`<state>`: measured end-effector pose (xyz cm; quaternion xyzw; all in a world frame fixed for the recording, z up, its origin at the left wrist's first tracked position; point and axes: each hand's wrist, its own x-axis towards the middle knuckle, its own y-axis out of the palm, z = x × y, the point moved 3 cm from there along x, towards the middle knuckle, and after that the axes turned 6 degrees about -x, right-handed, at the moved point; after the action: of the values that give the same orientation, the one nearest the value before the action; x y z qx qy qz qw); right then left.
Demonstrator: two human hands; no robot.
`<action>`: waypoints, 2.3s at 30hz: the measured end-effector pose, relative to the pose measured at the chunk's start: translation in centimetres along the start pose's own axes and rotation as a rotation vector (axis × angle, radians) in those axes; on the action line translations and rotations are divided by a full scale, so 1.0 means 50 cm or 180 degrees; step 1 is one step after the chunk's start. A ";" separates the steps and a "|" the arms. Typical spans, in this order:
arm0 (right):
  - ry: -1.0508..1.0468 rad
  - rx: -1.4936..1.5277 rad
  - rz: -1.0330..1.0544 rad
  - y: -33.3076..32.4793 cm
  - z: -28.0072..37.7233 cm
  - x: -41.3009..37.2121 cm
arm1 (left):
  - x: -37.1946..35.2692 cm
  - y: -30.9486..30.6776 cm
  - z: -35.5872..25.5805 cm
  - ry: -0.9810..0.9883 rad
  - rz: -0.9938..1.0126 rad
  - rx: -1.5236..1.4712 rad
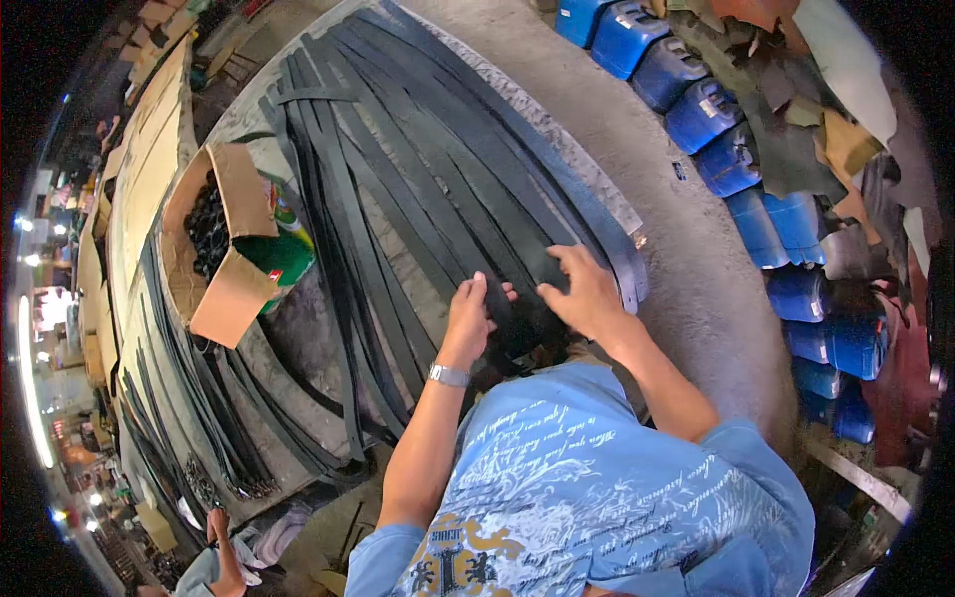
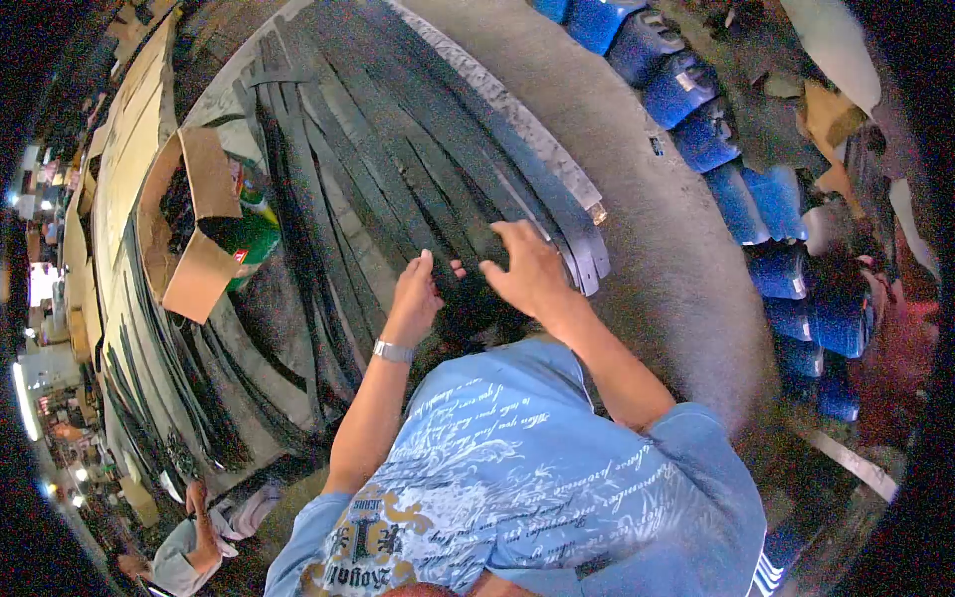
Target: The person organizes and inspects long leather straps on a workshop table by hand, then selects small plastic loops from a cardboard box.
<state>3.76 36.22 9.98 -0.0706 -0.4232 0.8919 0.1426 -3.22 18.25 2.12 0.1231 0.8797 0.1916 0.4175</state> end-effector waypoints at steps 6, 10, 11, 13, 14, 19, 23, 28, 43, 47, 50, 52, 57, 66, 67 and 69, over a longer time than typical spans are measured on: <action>-0.0300 -0.0156 0.0407 0.045 0.043 -0.031 | -0.039 0.072 0.006 -0.0093 0.0705 -0.0231; -0.0515 0.0059 0.0298 0.038 0.048 -0.062 | -0.052 0.082 -0.015 0.0013 0.0895 -0.0720; -0.0502 0.0254 0.0437 0.044 0.048 -0.073 | -0.046 0.069 -0.015 0.0368 0.0846 -0.0534; -0.0643 0.0537 0.0819 0.050 0.043 -0.083 | -0.054 0.056 -0.032 0.0867 0.0518 -0.0244; -0.0486 0.0711 0.0909 0.051 0.043 -0.084 | -0.066 0.043 -0.043 0.0942 0.0451 -0.0293; 0.0338 0.2405 0.1433 0.089 0.058 -0.047 | -0.177 0.030 -0.153 0.1399 -0.0186 0.1746; 0.0901 0.4106 0.2193 0.142 0.152 0.056 | -0.272 0.027 -0.173 0.1536 0.0121 0.2319; 0.1007 0.4708 0.1283 0.160 0.261 0.200 | -0.387 -0.046 -0.165 0.1289 0.0033 0.3726; 0.0311 0.4278 0.0355 0.121 0.275 0.426 | -0.615 -0.434 0.126 0.0051 -0.1430 0.3084; 0.0242 0.3830 0.0239 0.042 0.298 0.444 | -0.604 -0.432 0.176 0.0055 -0.1559 0.3130; -0.0449 0.3339 -0.0041 0.012 0.238 0.489 | -0.587 -0.429 0.187 0.0146 -0.1564 0.3064; -0.0332 0.3853 -0.0082 -0.020 0.254 0.484 | -0.579 -0.437 0.197 0.0221 -0.1600 0.3049; -0.1198 0.2945 -0.0677 -0.108 0.230 0.503 | -0.576 -0.448 0.206 0.0568 -0.1670 0.3104; -0.1119 0.2694 -0.1133 -0.243 0.391 0.610 | -0.553 -0.494 0.194 0.0965 -0.1589 0.3230; -0.1184 0.2611 -0.1064 -0.242 0.395 0.670 | -0.551 -0.501 0.190 0.0999 -0.1582 0.3243; -0.1308 0.2405 -0.0869 -0.225 0.395 0.806 | -0.543 -0.510 0.181 0.1026 -0.1555 0.3183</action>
<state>-37.20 41.13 30.97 0.2216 -0.0929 0.9524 0.1878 19.25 -12.70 4.34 0.0679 0.9187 -0.3330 0.2014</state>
